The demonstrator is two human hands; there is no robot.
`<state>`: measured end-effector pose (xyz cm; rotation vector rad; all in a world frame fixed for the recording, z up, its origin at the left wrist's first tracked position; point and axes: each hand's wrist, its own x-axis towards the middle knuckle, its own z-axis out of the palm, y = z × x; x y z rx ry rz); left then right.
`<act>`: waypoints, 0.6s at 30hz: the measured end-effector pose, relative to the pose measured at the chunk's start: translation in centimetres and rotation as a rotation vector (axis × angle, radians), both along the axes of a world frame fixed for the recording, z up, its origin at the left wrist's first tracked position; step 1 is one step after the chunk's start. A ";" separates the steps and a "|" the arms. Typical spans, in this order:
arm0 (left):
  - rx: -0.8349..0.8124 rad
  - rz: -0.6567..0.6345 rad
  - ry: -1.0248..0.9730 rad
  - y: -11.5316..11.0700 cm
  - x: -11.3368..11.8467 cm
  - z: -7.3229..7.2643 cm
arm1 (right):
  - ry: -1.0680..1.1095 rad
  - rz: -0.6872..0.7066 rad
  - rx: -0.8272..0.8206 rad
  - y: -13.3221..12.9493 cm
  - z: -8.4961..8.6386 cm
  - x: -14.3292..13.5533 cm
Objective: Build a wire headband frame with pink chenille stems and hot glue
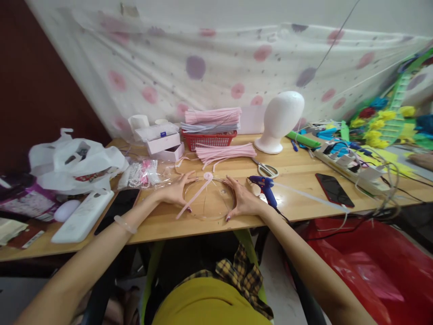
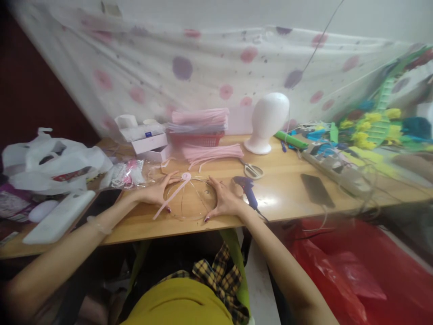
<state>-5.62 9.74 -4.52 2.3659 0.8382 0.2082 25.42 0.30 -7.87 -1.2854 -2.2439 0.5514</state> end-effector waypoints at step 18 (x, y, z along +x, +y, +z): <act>0.090 0.136 0.016 -1.0 -0.7 0.3 | -0.112 -0.087 0.010 -1.6 1.0 -0.9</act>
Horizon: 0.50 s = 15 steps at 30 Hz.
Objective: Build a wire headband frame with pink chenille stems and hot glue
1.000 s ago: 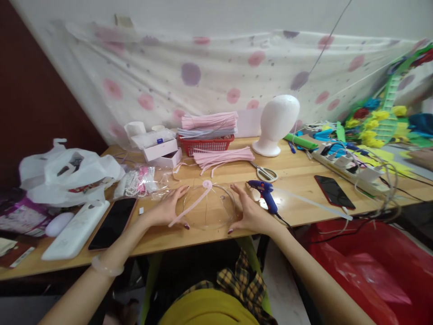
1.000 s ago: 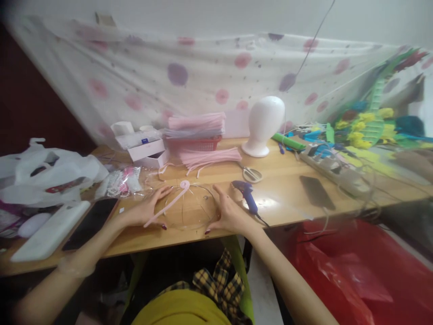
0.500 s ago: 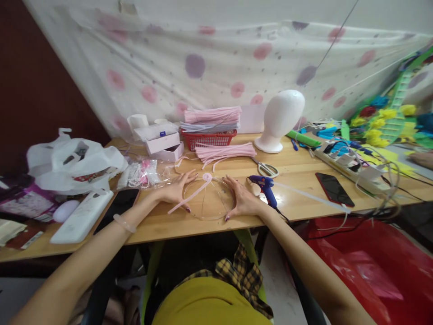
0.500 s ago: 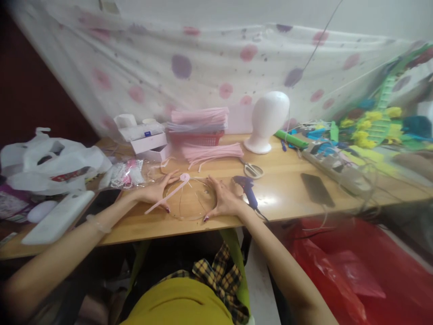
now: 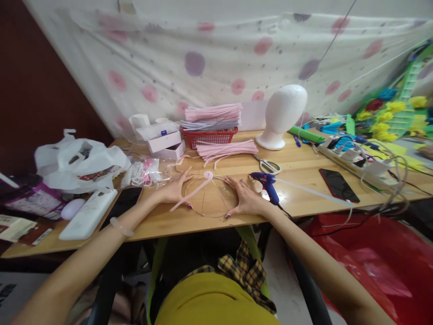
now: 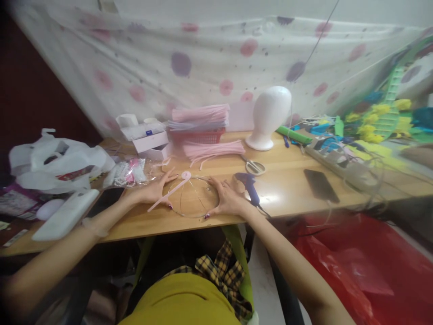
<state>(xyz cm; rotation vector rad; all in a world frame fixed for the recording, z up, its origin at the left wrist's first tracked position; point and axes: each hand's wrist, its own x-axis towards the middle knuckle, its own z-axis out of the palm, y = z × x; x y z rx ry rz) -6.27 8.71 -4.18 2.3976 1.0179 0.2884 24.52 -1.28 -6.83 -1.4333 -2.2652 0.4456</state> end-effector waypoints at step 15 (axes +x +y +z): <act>0.178 0.091 0.013 -4.4 -0.2 -3.2 | 0.037 -0.031 0.044 -1.8 -0.1 -0.5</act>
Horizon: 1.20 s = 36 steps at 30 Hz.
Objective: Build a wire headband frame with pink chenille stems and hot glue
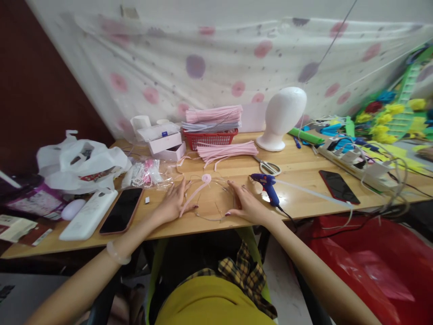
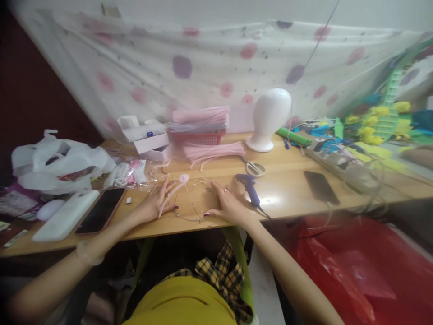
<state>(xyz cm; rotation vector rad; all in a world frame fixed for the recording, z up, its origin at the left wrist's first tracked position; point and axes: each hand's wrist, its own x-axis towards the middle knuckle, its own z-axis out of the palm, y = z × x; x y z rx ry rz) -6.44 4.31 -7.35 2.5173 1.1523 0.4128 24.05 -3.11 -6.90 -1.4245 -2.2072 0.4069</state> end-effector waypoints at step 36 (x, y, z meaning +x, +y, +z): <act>-0.003 -0.106 -0.134 -3.4 -1.9 1.3 | -0.079 0.043 0.144 -3.4 -0.2 -0.6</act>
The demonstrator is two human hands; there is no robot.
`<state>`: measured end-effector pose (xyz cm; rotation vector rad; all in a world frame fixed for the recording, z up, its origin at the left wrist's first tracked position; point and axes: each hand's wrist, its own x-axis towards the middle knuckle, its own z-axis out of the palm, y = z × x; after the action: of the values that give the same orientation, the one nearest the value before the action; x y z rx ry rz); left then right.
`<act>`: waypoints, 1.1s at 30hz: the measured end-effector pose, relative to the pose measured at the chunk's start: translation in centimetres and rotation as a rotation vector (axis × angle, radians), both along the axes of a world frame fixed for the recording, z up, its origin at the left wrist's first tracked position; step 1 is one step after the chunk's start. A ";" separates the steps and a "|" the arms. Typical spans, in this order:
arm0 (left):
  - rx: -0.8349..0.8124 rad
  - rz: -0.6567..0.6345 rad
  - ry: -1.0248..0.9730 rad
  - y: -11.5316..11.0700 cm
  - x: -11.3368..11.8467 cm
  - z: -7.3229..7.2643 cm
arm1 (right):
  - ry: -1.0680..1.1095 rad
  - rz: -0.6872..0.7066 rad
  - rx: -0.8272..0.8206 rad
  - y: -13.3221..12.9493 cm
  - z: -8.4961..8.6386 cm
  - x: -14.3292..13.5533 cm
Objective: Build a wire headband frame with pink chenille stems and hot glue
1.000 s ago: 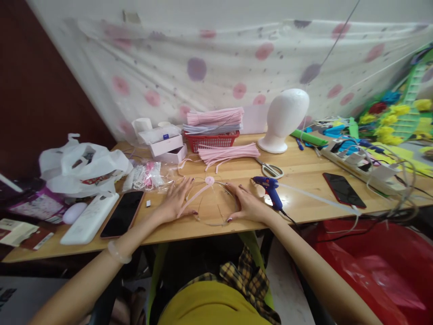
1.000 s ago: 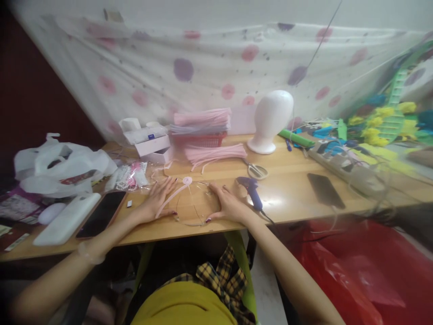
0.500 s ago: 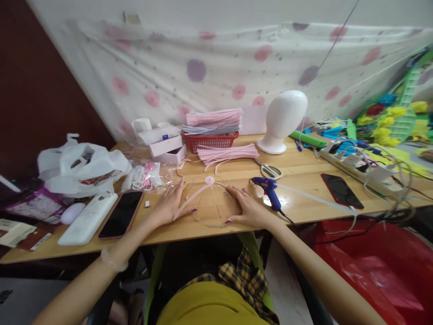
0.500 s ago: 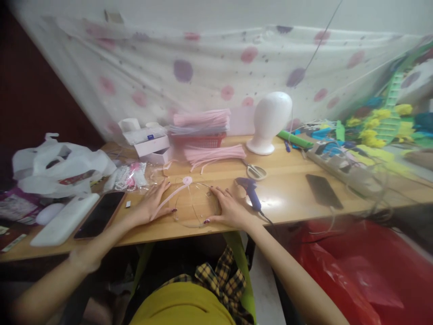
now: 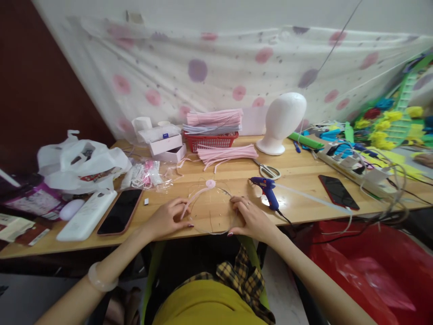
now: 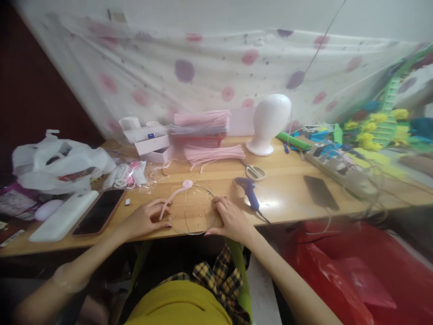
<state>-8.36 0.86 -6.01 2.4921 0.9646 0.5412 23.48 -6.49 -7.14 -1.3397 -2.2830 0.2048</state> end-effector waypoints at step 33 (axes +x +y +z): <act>0.104 0.359 0.188 0.3 3.0 -1.5 | -0.038 -0.151 0.230 -2.2 -1.1 -1.9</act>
<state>-5.33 1.15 -7.49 2.5059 1.5097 0.4798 21.58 -8.65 -8.21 -1.3950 -2.1480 -0.1315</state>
